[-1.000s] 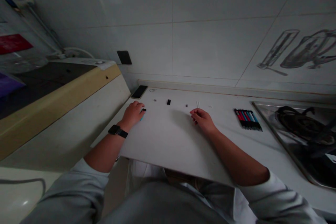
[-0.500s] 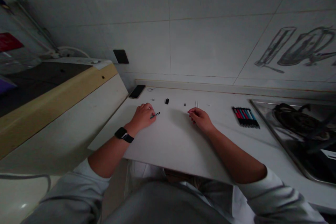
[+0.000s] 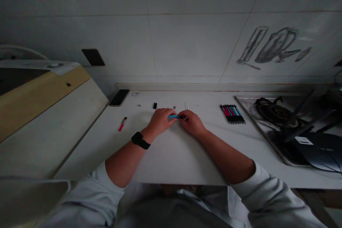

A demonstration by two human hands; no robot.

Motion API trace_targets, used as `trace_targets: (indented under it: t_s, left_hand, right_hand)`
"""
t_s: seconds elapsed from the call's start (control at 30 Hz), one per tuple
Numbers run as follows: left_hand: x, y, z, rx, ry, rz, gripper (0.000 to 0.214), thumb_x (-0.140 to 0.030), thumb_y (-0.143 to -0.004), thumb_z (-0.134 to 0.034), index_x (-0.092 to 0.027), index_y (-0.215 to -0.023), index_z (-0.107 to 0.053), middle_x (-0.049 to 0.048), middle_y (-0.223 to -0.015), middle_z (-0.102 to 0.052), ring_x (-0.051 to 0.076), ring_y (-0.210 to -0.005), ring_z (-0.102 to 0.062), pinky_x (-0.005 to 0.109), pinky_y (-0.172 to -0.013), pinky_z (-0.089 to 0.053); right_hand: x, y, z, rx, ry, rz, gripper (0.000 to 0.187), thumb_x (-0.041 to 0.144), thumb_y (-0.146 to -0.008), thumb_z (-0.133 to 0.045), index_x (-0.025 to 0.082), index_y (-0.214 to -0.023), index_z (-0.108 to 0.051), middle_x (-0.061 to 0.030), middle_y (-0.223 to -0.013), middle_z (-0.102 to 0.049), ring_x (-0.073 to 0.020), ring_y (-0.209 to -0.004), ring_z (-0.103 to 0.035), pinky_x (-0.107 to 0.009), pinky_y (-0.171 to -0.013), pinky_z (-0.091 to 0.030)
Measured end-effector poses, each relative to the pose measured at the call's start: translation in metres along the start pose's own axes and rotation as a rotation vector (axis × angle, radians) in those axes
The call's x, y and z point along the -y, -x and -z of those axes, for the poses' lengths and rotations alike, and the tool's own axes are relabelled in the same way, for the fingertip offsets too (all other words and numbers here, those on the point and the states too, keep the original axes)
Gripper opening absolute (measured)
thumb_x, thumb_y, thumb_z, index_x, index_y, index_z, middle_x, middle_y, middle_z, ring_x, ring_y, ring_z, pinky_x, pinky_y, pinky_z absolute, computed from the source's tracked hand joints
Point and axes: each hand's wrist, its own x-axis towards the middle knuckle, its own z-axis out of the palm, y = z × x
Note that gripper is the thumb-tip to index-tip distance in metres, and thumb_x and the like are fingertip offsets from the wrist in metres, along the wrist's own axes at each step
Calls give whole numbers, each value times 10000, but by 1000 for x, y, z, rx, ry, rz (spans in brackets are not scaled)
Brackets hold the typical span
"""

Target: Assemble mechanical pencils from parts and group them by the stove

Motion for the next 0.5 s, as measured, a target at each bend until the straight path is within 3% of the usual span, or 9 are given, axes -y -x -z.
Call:
trace_targets:
  t_s: [0.1,0.27,0.5]
  left_hand:
    - [12,4,-4,-33,339,122,282,-238,-845,-788,-216,-1114,-706,58,-1059,-755,204,-970,-702,363,-923,-529]
    - [22,7,-9,-33,803,345,238,-344,-843,-793,-183,-1000,-713,47,-963,-745,176,-907,-691,338,-907,-537]
    - [16,6,-12,-97,1175,591,402,-461,-762,-873,-173,-920,-641,17,-858,-698,143,-795,-683,307,-810,-559]
  right_hand:
    - [3,-1,1,25,7,-65,177,217,-897,-628,221,-1051,-715,-37,-919,-722,-159,-788,-649,-284,-743,-511]
    - [11,0,0,102,-72,-46,182,274,-944,-612,226,-1090,-710,-37,-946,-747,-160,-823,-675,-281,-773,-517]
    - [11,2,1,102,-42,-24,164,322,-947,-611,207,-995,-719,-48,-898,-739,-165,-788,-660,-273,-728,-500]
